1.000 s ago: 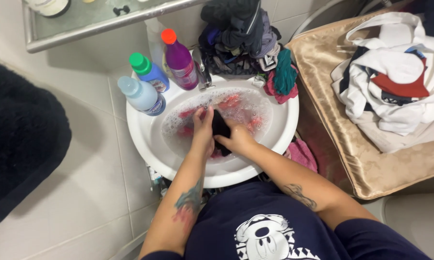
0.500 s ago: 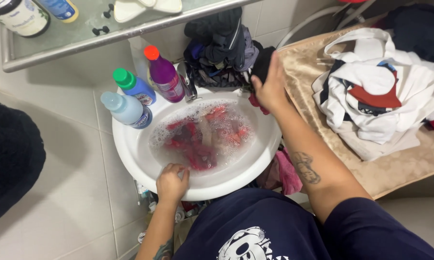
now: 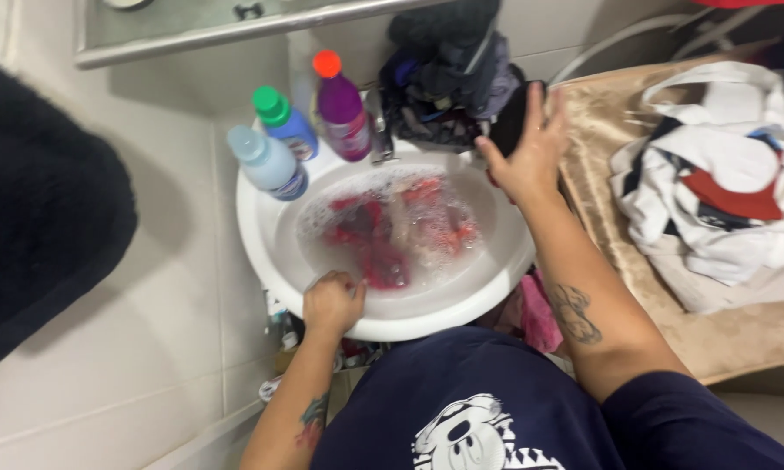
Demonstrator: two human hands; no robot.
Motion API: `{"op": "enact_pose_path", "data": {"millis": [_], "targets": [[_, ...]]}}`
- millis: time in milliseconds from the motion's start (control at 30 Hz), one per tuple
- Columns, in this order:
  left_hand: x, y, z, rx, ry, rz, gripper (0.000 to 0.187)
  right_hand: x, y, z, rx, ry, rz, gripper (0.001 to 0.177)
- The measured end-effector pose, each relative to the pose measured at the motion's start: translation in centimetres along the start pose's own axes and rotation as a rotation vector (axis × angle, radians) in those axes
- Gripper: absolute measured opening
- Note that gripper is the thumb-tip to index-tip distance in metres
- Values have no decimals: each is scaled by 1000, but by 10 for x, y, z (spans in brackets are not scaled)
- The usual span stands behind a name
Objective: The person washes clothes by hand in a sink filled with soapy water, scrubbing and wringing out individual garments before placing them in a pile on the counter.
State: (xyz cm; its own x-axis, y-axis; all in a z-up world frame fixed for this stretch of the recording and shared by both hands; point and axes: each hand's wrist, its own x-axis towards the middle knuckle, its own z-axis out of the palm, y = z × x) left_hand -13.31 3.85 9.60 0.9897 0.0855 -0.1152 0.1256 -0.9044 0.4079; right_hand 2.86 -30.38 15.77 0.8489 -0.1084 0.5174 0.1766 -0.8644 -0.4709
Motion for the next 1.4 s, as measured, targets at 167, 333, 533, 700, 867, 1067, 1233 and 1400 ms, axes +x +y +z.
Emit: {"op": "enact_pose_path", "data": {"millis": [167,333,533,700,867,1067,1233,1400], "targets": [[1,2,0,-13,-15,-28,29,-44,-16,50,165,-148,-375,33],[2,-1,2,-36,-1,-43,30,-80,-62,134,143,-650,-634,71],[1,-5,1,-59,40,12,31,-119,-97,149,-302,-1149,-489,23],[1,-8,0,-73,48,43,30,-70,-139,83,247,-1022,-285,23],[2,-9,2,-48,29,58,31,7,-193,-13,361,-714,-496,20],[3,-7,-4,-33,-40,35,33,44,-224,-80,425,-503,-491,18],[4,-6,-5,-49,-57,20,32,28,-210,-44,591,-609,-540,12],[5,-6,-4,-47,-48,9,31,-30,-175,51,449,-916,-376,31]]}}
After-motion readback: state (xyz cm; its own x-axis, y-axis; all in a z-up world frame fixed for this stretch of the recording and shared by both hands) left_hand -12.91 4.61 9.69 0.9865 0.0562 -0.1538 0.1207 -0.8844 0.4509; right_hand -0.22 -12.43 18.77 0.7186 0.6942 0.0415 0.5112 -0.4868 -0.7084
